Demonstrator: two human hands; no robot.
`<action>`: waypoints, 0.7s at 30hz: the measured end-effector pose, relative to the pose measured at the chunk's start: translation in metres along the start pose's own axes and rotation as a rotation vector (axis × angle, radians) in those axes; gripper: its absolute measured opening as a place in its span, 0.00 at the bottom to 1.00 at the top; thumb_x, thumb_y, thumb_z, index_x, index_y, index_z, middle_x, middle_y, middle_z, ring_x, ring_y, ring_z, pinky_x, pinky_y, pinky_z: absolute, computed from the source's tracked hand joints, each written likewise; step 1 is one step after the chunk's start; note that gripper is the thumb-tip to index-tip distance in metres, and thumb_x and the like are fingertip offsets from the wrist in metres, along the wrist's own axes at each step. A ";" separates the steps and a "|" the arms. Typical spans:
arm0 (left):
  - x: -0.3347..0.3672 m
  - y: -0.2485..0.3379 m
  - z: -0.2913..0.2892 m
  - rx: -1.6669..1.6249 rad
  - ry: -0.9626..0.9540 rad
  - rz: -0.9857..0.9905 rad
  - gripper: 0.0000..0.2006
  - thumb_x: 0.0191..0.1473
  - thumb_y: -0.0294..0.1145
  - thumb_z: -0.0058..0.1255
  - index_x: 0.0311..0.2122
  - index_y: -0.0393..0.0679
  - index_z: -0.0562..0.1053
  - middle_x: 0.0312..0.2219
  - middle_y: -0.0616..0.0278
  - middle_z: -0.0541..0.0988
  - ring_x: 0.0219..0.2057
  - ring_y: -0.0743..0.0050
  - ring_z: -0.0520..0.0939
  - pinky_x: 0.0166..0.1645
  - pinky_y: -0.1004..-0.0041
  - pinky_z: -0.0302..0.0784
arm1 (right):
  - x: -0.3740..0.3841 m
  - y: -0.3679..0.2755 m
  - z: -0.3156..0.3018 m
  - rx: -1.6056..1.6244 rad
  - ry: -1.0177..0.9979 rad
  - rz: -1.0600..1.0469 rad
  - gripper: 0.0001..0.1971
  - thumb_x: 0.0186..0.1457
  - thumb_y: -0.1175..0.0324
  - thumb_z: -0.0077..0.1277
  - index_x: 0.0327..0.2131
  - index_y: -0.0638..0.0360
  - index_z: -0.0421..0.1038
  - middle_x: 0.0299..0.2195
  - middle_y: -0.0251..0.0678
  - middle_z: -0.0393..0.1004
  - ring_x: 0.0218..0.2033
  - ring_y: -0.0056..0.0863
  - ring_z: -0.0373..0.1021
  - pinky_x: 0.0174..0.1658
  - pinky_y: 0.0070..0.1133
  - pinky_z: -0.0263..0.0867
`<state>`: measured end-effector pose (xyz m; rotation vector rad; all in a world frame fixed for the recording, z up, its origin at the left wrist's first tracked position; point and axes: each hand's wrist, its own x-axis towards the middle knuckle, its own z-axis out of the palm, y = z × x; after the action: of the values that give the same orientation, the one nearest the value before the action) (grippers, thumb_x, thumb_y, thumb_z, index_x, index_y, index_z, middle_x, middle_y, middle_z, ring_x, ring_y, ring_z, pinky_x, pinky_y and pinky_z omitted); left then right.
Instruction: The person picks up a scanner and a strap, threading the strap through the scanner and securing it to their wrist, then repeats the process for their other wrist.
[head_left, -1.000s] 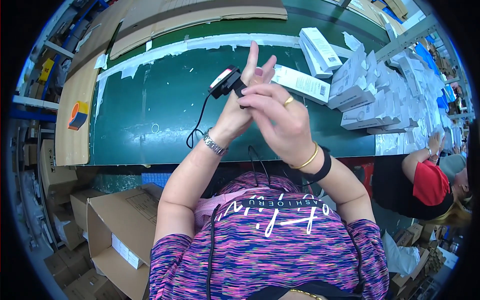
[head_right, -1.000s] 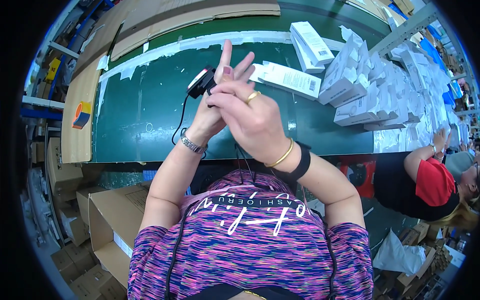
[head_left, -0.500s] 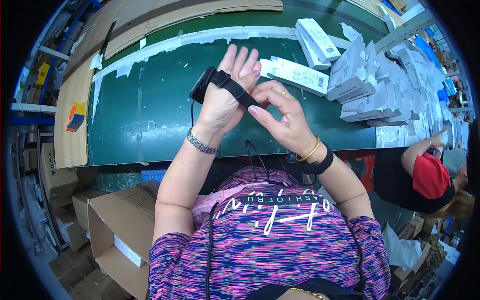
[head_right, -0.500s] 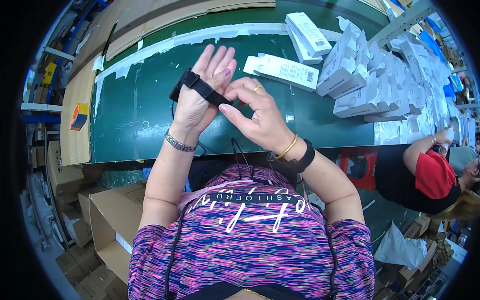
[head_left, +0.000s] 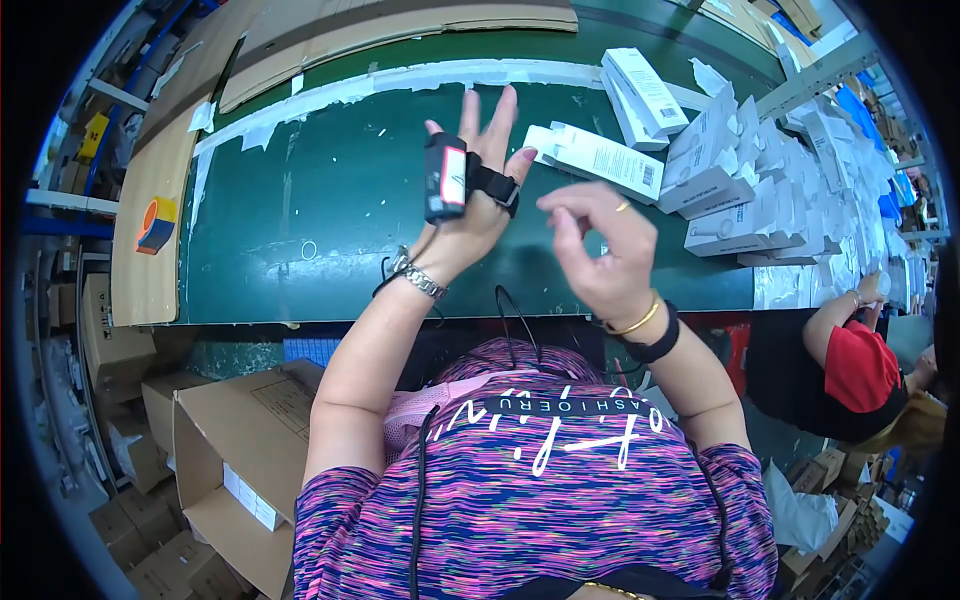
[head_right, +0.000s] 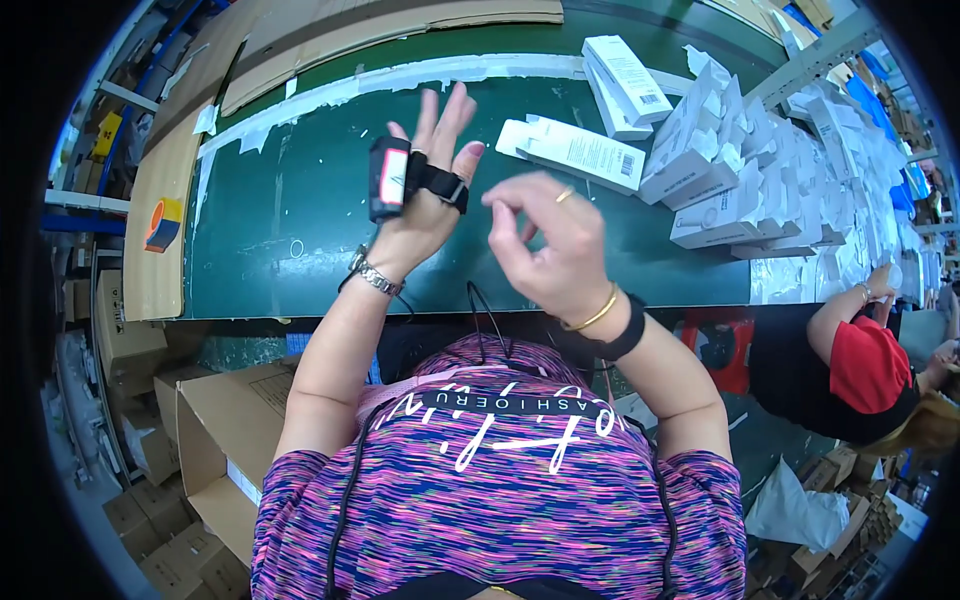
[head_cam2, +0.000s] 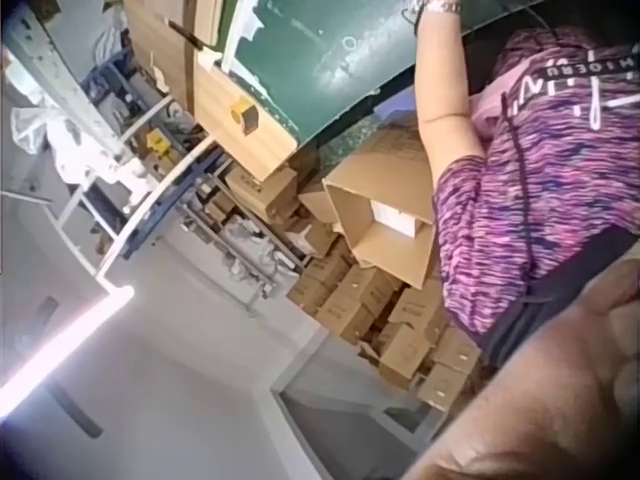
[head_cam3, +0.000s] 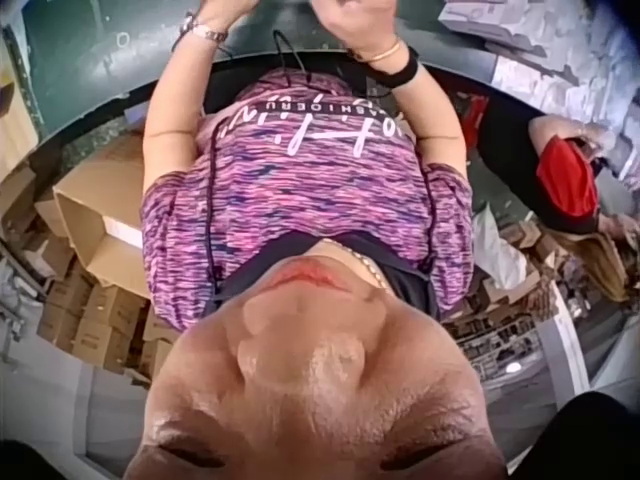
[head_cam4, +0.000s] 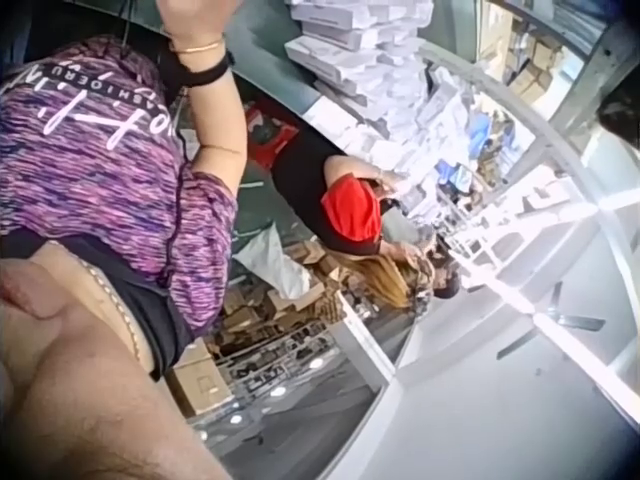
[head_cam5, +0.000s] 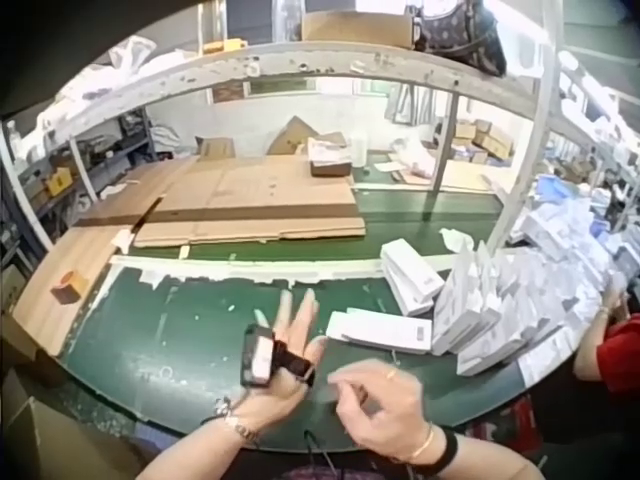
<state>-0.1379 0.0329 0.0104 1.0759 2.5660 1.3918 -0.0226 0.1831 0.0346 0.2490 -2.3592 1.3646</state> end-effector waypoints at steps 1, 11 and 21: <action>0.001 -0.005 0.000 0.189 0.063 0.094 0.32 0.72 0.48 0.36 0.73 0.49 0.47 0.68 0.57 0.63 0.73 0.50 0.53 0.74 0.45 0.27 | 0.011 -0.011 -0.004 0.002 0.045 -0.050 0.16 0.52 0.73 0.64 0.45 0.60 0.76 0.43 0.41 0.79 0.39 0.29 0.75 0.44 0.25 0.70; 0.009 -0.031 0.015 -0.056 0.044 0.185 0.34 0.64 0.36 0.44 0.72 0.46 0.51 0.65 0.52 0.68 0.67 0.52 0.65 0.66 0.57 0.55 | 0.053 -0.003 0.015 -0.263 -0.013 -0.451 0.34 0.37 0.71 0.68 0.55 0.55 0.74 0.44 0.40 0.79 0.41 0.38 0.73 0.46 0.29 0.70; 0.006 -0.013 0.013 -0.138 -0.099 -0.090 0.43 0.61 0.30 0.56 0.74 0.41 0.44 0.63 0.47 0.69 0.62 0.59 0.73 0.59 0.67 0.77 | 0.041 -0.014 0.035 -0.188 0.026 -0.443 0.34 0.37 0.74 0.68 0.54 0.58 0.74 0.43 0.40 0.78 0.42 0.36 0.73 0.45 0.27 0.71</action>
<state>-0.1452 0.0407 -0.0057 0.9707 2.3790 1.4323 -0.0632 0.1481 0.0475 0.6483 -2.2155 0.9264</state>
